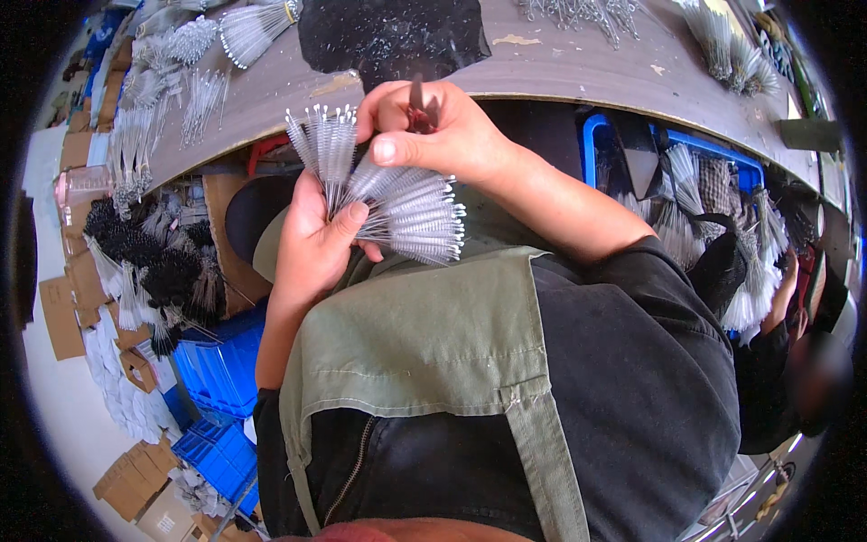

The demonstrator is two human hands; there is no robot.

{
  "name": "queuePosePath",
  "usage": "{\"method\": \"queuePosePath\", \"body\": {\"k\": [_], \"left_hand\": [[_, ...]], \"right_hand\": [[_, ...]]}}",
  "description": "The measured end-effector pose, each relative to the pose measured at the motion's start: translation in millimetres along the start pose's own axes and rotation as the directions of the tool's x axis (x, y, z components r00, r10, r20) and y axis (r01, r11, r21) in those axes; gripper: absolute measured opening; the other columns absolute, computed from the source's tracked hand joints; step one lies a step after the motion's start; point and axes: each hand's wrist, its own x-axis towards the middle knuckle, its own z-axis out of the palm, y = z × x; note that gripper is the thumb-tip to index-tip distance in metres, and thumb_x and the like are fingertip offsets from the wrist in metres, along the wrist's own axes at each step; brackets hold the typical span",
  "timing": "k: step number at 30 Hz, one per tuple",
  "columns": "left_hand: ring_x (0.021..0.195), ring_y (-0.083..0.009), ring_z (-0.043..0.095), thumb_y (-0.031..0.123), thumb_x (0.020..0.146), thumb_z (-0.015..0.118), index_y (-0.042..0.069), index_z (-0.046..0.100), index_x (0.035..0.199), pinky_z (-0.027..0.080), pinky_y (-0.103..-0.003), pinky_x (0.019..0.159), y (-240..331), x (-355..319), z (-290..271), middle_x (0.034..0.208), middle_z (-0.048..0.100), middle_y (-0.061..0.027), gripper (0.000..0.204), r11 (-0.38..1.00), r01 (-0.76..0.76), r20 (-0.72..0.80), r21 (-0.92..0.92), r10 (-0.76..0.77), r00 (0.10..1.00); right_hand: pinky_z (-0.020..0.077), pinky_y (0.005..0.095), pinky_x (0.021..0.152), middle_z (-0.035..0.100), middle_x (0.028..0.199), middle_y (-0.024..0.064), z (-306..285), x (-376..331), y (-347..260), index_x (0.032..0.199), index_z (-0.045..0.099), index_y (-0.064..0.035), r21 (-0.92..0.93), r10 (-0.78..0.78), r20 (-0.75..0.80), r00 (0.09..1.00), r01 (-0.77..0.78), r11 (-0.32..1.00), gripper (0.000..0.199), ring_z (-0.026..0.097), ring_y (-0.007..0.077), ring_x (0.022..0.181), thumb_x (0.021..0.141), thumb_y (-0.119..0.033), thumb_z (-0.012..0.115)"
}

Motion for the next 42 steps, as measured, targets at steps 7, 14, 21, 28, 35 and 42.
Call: {"method": "queuePosePath", "body": {"k": [7, 14, 21, 28, 35, 42], "left_hand": [[0.076, -0.0121, 0.057, 0.016, 0.091, 0.055, 0.001, 0.033, 0.118, 0.052, -0.024, 0.048, 7, -4, 9, 0.104, 0.051, -0.0105, 0.038, 0.993, -0.042, -0.042, -0.114, 0.038, 0.998], [0.070, -0.0102, 0.056, 0.011, 0.092, 0.052, -0.001, 0.033, 0.115, 0.050, -0.023, 0.044, 6, -8, 12, 0.100, 0.051, -0.0109, 0.032, 0.996, -0.083, -0.095, 0.015, 0.084, 0.992], [0.061, -0.0090, 0.057, 0.009, 0.083, 0.063, 0.000, 0.036, 0.111, 0.048, -0.023, 0.044, 9, -11, 19, 0.087, 0.055, -0.0086, 0.039, 0.957, -0.118, -0.115, 0.266, 0.153, 0.982], [0.059, -0.0082, 0.056, 0.009, 0.084, 0.062, 0.000, 0.039, 0.111, 0.048, -0.022, 0.046, 9, -9, 18, 0.084, 0.056, -0.0079, 0.037, 0.972, -0.093, -0.096, 0.215, 0.116, 0.989], [0.066, -0.0076, 0.056, 0.010, 0.089, 0.056, -0.003, 0.046, 0.117, 0.049, -0.022, 0.050, 10, -4, 14, 0.091, 0.059, -0.0067, 0.032, 0.977, -0.058, 0.038, 0.207, 0.051, 0.998], [0.074, -0.0078, 0.057, 0.014, 0.089, 0.059, -0.001, 0.046, 0.120, 0.051, -0.022, 0.052, 2, 3, 9, 0.095, 0.060, -0.0075, 0.036, 0.995, -0.003, 0.102, 0.097, -0.007, 0.995]], "right_hand": [[0.0402, 0.0246, 0.064, 0.058, 0.087, 0.0037, 7, -7, -4, 0.070, 0.050, -0.0057, 0.003, -0.039, -0.052, 0.998, 0.040, 0.999, 0.026, 0.051, 0.0079, 0.075, 0.076, -0.014, 0.073], [0.0391, 0.0302, 0.081, 0.050, 0.104, 0.0100, 4, -12, -15, 0.092, 0.058, -0.0022, -0.034, 0.105, 0.048, 0.993, -0.103, 0.994, 0.034, 0.050, 0.0168, 0.089, 0.075, -0.029, 0.070], [0.0389, 0.0342, 0.089, 0.053, 0.111, 0.0170, 3, -21, -8, 0.073, 0.061, -0.0027, 0.043, -0.070, 0.041, 0.997, 0.068, 0.997, 0.029, 0.050, 0.0217, 0.101, 0.077, -0.030, 0.069], [0.0412, 0.0328, 0.083, 0.053, 0.108, 0.0157, 2, -25, -2, 0.069, 0.059, -0.0024, 0.053, -0.064, 0.001, 0.998, 0.064, 0.997, 0.037, 0.051, 0.0198, 0.096, 0.081, -0.037, 0.064], [0.0263, 0.0175, 0.051, 0.050, 0.073, 0.0022, -17, 3, -9, 0.102, 0.053, -0.0008, 0.054, -0.138, -0.099, 0.985, 0.144, 0.988, 0.039, 0.031, 0.0055, 0.056, 0.093, -0.039, 0.047], [0.0446, 0.0315, 0.075, 0.060, 0.091, 0.0148, -13, 1, -16, 0.088, 0.058, -0.0009, 0.049, 0.067, 0.094, 0.993, -0.072, 0.996, 0.055, 0.057, 0.0194, 0.086, 0.085, -0.055, 0.052]]}}
